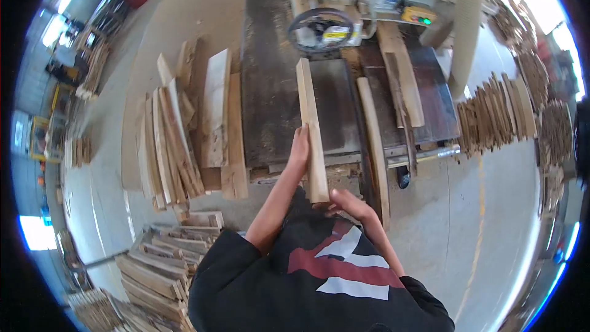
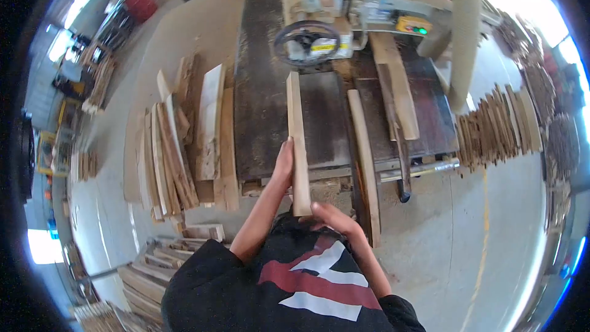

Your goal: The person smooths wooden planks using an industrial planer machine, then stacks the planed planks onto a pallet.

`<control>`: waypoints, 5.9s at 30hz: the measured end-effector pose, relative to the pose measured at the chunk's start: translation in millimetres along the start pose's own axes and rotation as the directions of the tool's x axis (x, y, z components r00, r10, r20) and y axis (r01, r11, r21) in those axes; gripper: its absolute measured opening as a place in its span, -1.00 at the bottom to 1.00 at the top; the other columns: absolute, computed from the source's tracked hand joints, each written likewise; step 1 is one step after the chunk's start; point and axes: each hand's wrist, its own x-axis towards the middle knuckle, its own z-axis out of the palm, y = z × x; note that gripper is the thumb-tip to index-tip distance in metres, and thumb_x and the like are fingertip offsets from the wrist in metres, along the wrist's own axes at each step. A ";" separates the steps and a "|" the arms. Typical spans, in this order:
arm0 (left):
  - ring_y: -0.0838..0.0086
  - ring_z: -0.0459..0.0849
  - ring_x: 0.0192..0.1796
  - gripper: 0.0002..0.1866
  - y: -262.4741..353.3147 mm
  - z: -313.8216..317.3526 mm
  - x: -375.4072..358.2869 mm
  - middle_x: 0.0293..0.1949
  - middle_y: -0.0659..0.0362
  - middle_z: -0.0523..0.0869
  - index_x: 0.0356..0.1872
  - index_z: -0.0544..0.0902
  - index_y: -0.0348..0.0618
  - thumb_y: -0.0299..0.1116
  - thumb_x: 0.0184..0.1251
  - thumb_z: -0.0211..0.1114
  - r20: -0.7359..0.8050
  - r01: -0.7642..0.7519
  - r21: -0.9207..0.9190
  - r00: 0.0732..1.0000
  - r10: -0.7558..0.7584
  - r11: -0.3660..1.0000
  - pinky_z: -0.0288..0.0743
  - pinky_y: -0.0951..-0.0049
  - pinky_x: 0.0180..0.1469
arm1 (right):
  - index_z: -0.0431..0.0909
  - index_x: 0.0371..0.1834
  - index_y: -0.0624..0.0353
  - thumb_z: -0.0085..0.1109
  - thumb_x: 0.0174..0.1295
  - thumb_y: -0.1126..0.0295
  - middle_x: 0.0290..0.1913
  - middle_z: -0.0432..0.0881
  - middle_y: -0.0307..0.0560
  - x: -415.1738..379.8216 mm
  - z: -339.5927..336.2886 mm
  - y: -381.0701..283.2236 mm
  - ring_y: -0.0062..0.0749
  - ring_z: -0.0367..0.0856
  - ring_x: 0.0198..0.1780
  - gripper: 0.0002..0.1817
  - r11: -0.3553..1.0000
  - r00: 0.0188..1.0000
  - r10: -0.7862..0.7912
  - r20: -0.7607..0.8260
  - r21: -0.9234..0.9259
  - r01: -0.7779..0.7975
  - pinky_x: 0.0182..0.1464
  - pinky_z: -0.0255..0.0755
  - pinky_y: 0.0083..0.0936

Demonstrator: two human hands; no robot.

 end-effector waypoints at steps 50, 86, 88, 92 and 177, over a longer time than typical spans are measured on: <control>-0.02 0.37 0.42 -0.61 69.8 136.8 210.8 0.33 -0.12 0.46 0.13 0.59 -0.26 -0.24 0.39 0.22 -0.292 -0.435 0.583 0.676 0.677 0.686 0.27 -0.02 0.38 | 0.60 -0.34 0.12 -0.14 0.58 -0.13 -0.53 0.58 -0.27 202.2 -139.7 -77.1 -0.49 0.55 -0.55 -0.43 0.963 0.491 -0.028 -0.871 0.107 0.246 -0.57 0.31 -0.57; 0.16 0.73 0.13 -0.39 32.7 -227.1 -95.5 0.24 -0.06 0.64 0.35 0.52 -0.17 -0.10 0.34 0.30 0.209 0.133 -0.774 0.976 0.052 0.619 0.60 0.21 0.23 | 0.52 0.19 0.14 0.06 0.55 0.06 0.02 0.69 -0.06 195.6 -104.1 -44.7 -0.36 0.70 -0.01 -0.60 0.865 0.798 -0.290 -0.528 0.213 0.455 -0.04 0.58 -0.43; 0.14 0.69 0.21 -0.41 18.9 -195.2 -105.7 0.25 -0.07 0.63 0.35 0.52 -0.16 -0.06 0.38 0.24 0.259 0.158 -0.820 0.960 0.110 0.550 0.58 0.13 0.28 | 0.50 0.22 0.16 -0.05 0.58 -0.03 0.01 0.70 -0.04 176.6 -83.0 -27.2 -0.27 0.70 0.01 -0.52 0.888 0.880 -0.187 -0.436 0.309 0.341 -0.02 0.60 -0.38; -0.09 0.50 0.39 -0.16 25.2 -112.3 -132.7 0.40 -0.16 0.48 0.48 0.37 -0.18 0.27 0.39 0.10 0.372 0.312 -0.827 0.927 0.039 0.467 0.39 -0.25 0.37 | 0.44 0.33 0.13 -0.26 0.57 -0.21 0.13 0.66 -0.08 122.9 -30.7 7.1 -0.29 0.67 0.11 -0.34 0.950 0.955 -0.079 -0.287 0.267 0.159 0.11 0.56 -0.26; -0.14 0.41 0.38 -0.30 92.6 -141.1 59.5 0.34 -0.18 0.44 0.30 0.55 -0.06 0.02 0.17 0.52 0.002 -0.474 0.778 0.657 0.754 0.412 0.30 -0.12 0.36 | 0.51 -0.45 0.06 0.04 0.45 -0.25 -0.66 0.45 -0.34 256.7 -173.7 -141.0 -0.45 0.53 -0.62 -0.41 0.909 0.523 0.132 -0.842 0.314 0.276 -0.66 0.19 -0.55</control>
